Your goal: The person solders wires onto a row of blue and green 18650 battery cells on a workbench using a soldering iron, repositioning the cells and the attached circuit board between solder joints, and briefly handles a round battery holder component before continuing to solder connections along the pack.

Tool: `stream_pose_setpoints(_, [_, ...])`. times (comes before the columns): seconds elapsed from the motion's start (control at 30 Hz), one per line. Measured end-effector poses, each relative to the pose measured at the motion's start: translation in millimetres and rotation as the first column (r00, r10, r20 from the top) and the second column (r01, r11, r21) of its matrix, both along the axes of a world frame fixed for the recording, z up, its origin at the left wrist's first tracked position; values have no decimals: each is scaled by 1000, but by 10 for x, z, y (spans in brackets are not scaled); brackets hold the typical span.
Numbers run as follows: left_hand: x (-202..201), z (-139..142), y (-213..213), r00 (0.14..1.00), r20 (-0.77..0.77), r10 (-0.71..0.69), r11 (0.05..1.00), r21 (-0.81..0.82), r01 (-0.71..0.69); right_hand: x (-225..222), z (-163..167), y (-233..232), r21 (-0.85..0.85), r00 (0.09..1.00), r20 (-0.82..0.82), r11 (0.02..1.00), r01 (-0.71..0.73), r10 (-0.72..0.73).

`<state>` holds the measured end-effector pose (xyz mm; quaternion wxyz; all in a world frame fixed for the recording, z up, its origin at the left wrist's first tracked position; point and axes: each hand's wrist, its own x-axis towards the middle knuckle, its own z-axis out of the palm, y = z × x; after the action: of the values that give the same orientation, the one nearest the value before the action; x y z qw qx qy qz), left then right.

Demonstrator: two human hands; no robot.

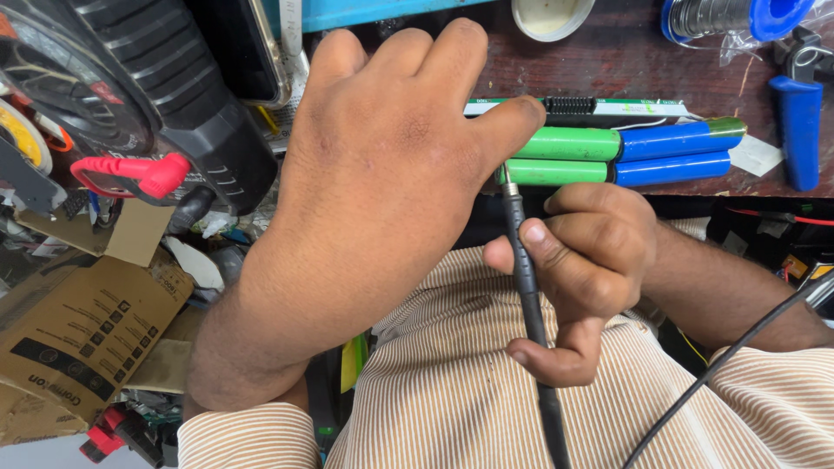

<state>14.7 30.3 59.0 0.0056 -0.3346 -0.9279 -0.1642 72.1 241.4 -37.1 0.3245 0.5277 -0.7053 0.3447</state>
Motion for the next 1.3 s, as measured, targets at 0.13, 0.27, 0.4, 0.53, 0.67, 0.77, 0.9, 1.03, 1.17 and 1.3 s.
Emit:
stream_pose_setpoints(0.13, [9,10,-10,1000,0,-2,1000,-7,2,-3,-20,-51,-111,998,58,993,33,-27])
stream_pose_setpoints(0.27, [3,10,-7,1000,-1,-1,1000,-14,1,17,-20,-50,-99,998,56,994,44,-39])
stream_pose_setpoints(0.4, [10,19,-9,1000,3,2,1000,-18,-2,19,-24,-35,-57,999,23,998,26,-25])
stream_pose_setpoints(0.53, [6,8,-5,1000,-13,0,1000,-22,-1,5,-21,-24,-55,1000,9,998,13,-12])
stream_pose_setpoints(0.67, [3,5,-6,1000,1,2,1000,-11,-2,-2,-28,28,-62,999,5,997,-46,46])
stream_pose_setpoints(0.77, [1,1,-6,1000,2,3,1000,0,-3,11,-60,54,-96,998,-2,993,-69,69])
stream_pose_setpoints(0.9, [-3,2,-17,1000,14,-4,1000,5,3,16,-93,16,-149,998,-56,988,-43,35])
stream_pose_setpoints(1.03, [-8,10,-32,1000,20,-12,999,46,11,-44,-80,-23,-208,995,-92,976,-66,47])
stream_pose_setpoints(1.17, [-17,29,-55,1000,18,-13,998,63,12,13,-90,-18,-346,995,-81,935,-79,54])
stream_pose_setpoints(1.3, [-17,44,-80,1000,5,-9,997,82,9,162,-101,48,-489,999,-7,872,28,-36])
